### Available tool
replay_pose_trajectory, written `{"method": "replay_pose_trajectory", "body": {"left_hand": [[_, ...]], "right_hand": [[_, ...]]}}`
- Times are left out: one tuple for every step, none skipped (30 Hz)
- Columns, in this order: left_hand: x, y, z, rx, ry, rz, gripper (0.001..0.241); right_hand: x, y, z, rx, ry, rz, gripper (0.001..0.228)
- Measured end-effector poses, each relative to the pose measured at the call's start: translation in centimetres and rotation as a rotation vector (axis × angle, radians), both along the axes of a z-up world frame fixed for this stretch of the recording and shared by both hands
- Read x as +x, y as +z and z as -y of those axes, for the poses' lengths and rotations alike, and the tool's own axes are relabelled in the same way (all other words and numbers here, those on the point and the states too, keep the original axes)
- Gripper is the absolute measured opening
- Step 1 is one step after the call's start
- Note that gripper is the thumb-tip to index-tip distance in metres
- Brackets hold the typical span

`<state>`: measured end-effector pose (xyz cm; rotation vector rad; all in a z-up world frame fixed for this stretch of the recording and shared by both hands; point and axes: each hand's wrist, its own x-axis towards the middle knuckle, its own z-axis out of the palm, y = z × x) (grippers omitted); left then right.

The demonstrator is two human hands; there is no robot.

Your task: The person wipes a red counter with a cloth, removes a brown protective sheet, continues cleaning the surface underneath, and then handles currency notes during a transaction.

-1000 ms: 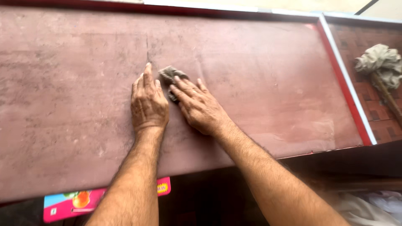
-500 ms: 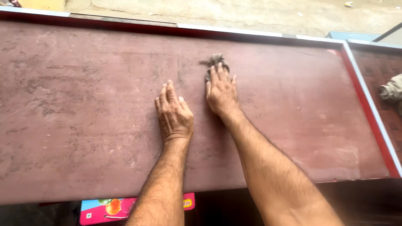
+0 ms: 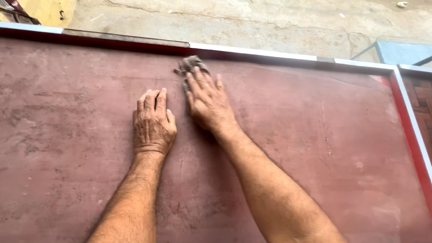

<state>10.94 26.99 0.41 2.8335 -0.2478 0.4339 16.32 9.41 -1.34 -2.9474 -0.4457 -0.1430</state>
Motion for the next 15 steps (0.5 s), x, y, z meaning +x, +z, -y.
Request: {"method": "replay_pose_trajectory", "body": {"left_hand": [[0.2,0.0,-0.3,0.013,-0.005,0.029,0.051],[0.2,-0.1,-0.4,0.013,0.000,0.017,0.050],[0.1,-0.2,-0.4,0.013,0.005,0.005,0.050],[0.1,-0.5,0.0,0.003,0.010,-0.007,0.049],[0.1,-0.6,0.3,0.004,0.011,-0.017,0.049],[0.3,-0.7,0.5,0.005,0.015,-0.022,0.049],[0.6,-0.8,0.6,0.006,0.020,-0.027,0.049],[0.5,-0.8,0.1,-0.001,0.022,-0.021,0.049],[0.3,-0.8,-0.4,-0.009,0.025,-0.015,0.048],[0.3,-0.9,-0.5,-0.020,0.018,-0.009,0.047],[0.3,-0.9,-0.5,-0.021,0.022,-0.009,0.046],[0.4,-1.0,-0.1,-0.037,0.023,-0.004,0.046],[0.5,-1.0,0.2,-0.053,0.024,0.002,0.046],[0.5,-0.9,-0.1,-0.092,0.053,0.004,0.045],[0.5,-0.8,-0.4,-0.130,0.081,0.007,0.044]], "right_hand": [[0.3,0.2,1.7,-0.105,-0.010,0.081,0.054],[0.4,0.5,4.1,-0.071,-0.115,0.019,0.055],[0.5,0.7,6.9,-0.036,-0.219,-0.043,0.056],[0.4,1.2,10.0,-0.028,-0.332,-0.107,0.056],[0.2,1.8,12.7,-0.020,-0.444,-0.170,0.056],[0.2,2.3,14.4,0.054,-0.546,-0.162,0.057],[0.3,2.8,14.8,0.129,-0.647,-0.155,0.057],[0.6,2.7,13.3,0.146,-0.673,-0.098,0.059],[1.0,2.5,10.6,0.164,-0.700,-0.042,0.061],[1.5,2.3,7.5,0.178,-0.735,0.016,0.065],[1.9,1.5,3.5,0.135,-0.428,0.052,0.057],[2.5,0.7,-0.5,-0.270,-0.244,-0.218,0.051],[2.7,-0.3,-4.1,-0.228,0.007,0.125,0.058],[3.4,-1.1,-7.4,0.037,0.114,0.062,0.063],[3.7,-1.8,-7.9,0.058,0.150,0.050,0.060]]}}
